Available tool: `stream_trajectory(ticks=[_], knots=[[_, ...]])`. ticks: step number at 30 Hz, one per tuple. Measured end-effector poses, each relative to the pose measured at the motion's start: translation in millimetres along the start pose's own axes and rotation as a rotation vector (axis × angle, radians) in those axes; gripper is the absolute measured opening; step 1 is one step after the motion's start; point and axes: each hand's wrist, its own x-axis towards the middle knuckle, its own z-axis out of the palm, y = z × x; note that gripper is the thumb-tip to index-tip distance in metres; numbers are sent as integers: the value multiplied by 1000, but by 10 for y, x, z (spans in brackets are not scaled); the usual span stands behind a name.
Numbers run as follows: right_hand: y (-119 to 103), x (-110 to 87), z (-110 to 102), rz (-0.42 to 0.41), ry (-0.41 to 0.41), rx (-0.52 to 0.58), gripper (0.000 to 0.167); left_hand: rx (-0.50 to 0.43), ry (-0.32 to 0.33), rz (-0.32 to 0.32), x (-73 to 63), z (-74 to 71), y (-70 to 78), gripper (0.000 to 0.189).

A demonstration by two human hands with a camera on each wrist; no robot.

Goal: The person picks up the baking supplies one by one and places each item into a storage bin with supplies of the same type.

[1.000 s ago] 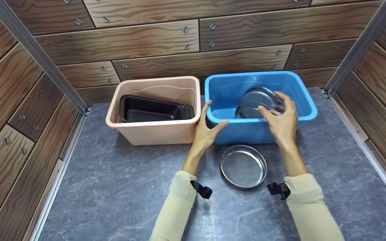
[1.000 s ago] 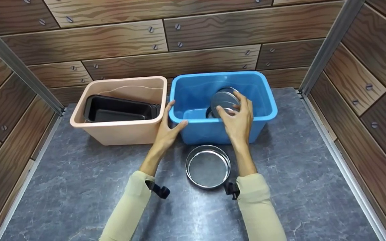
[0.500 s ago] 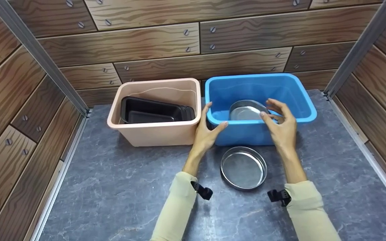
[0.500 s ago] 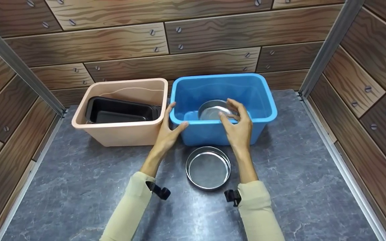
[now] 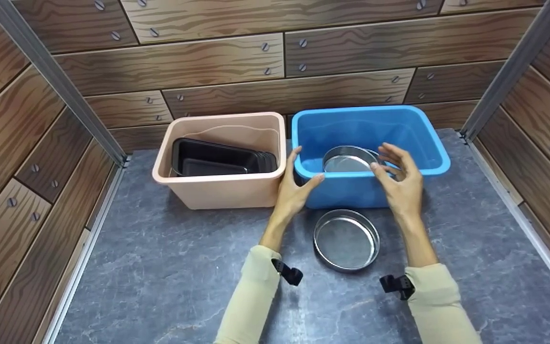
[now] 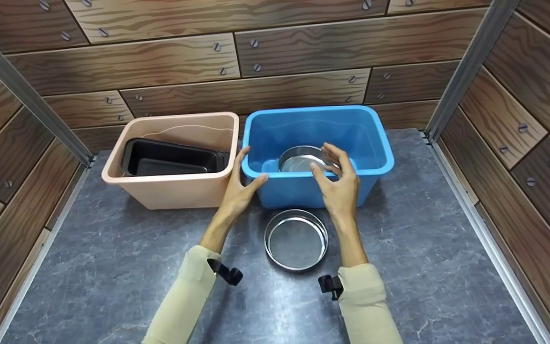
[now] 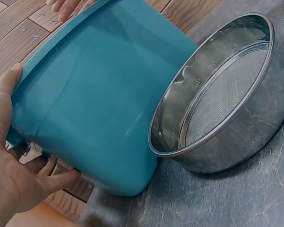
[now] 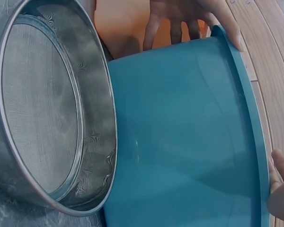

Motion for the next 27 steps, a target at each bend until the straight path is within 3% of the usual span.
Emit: stream_trajectory(ticks=[6,20,27], knots=[[132,-1,-53,-3,10,13,48,-3,1,11,8,4,4,88],[139,-230,-170,57,9,176,46,-8,-4,6,-1,16,-27,88],[104,-370,-249,31,-28,221,45,-17,-2,15,0,21,-21,88]])
